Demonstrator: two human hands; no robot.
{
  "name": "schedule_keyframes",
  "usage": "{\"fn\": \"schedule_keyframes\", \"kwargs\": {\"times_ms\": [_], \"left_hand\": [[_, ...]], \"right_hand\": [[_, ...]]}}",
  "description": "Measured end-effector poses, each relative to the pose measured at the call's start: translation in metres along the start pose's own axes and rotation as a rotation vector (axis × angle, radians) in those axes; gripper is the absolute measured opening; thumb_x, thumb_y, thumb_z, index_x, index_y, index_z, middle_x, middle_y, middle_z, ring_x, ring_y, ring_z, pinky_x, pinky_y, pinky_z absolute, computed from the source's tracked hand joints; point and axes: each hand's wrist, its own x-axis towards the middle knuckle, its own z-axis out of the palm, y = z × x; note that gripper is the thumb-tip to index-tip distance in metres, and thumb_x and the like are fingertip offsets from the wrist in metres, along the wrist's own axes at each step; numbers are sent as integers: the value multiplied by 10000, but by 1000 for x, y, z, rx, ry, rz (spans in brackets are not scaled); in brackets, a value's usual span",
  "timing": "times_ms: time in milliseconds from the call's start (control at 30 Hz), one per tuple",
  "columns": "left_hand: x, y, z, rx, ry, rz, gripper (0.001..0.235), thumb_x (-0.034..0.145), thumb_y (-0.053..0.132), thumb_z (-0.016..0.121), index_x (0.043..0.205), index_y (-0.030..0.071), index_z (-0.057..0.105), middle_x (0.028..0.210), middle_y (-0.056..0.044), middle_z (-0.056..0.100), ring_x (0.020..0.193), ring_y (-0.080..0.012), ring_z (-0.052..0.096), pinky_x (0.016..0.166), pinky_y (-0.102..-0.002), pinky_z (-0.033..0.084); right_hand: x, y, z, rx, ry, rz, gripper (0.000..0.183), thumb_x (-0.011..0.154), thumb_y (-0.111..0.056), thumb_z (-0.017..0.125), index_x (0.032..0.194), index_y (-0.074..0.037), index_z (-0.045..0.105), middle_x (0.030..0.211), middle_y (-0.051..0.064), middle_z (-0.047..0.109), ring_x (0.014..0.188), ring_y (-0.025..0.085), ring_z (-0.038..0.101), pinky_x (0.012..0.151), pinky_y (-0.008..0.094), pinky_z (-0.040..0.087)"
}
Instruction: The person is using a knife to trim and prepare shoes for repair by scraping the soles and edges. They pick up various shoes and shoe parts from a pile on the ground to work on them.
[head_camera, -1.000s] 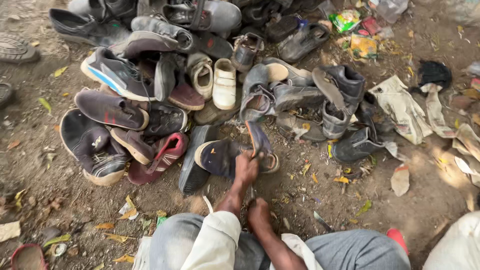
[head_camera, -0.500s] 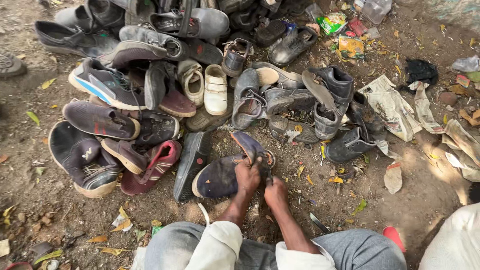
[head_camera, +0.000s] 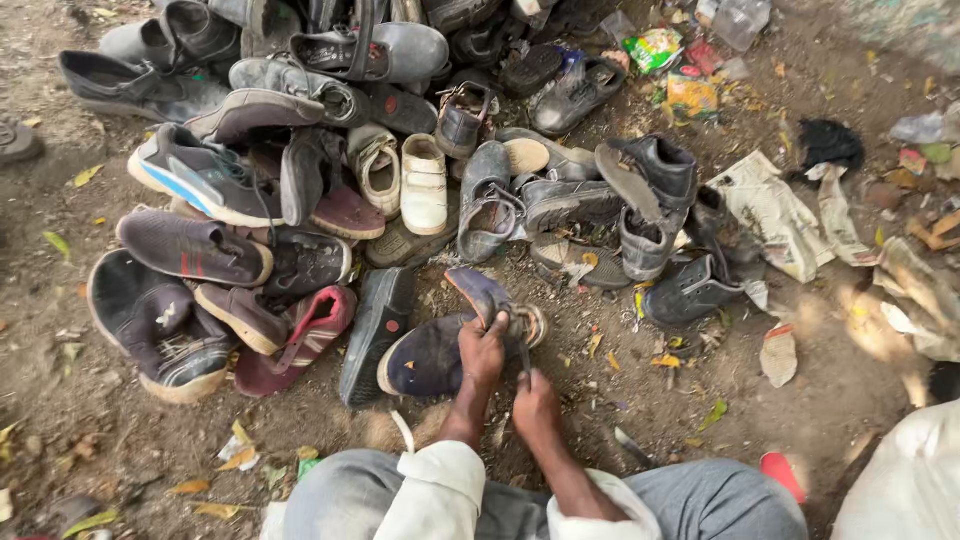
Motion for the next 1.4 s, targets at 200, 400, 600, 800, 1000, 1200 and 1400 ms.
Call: {"fn": "schedule_keyframes", "kwargs": {"times_ms": [200,400,600,800,1000,1200,1400], "left_hand": [[2,3,-14,-15,25,-106,198,972,147,716,957,-42,776,852,-6,731,752,-83,629,674,-266,517],[1,-4,-2,-76,101,-12,138,960,115,714,985,-8,772,856,13,712,731,-66,593,649,-244,488],[-23,49,6,681,-103,-262,326,975,338,652,1024,35,761,927,-99,752,810,-204,706,763,-368,571],[-57,112,22,1683,-582,218,508,960,470,578,1247,61,670,1384,-143,588,1385,-307,436,1171,-569,237],[-53,107,5,1892,-834,622,568,884,484,611,1244,45,624,1241,-167,604,1222,-341,504,1077,-565,297],[-24,69,-10,1316,-540,596,178,985,285,592,1018,141,692,867,-122,703,907,-337,666,1034,-492,425],[1,62,11,1441,-489,286,321,829,424,746,840,109,685,798,-144,698,803,-360,670,918,-545,428]], "right_hand": [[14,-25,3,12,-41,13,239,1010,-238,504,1056,-52,647,893,239,711,824,451,687,701,543,517],[-30,-20,1,45,-11,-10,251,1021,-221,492,1072,-13,624,879,247,694,805,440,685,674,527,523],[12,9,10,263,-222,348,228,1017,-147,452,1071,-51,651,836,114,673,641,248,579,560,436,478],[41,37,21,449,-234,273,253,1010,-149,513,1010,-3,719,902,130,728,722,193,637,627,368,516],[29,40,-6,373,-198,135,272,967,-139,613,1219,-41,649,1098,142,732,931,228,698,785,369,541],[24,-9,-42,186,-267,384,222,1005,-165,564,1158,-82,701,1087,135,750,930,315,729,747,460,589],[43,-23,-51,156,-39,28,212,959,-226,654,1108,-83,702,999,179,749,887,358,715,762,451,540]]}}
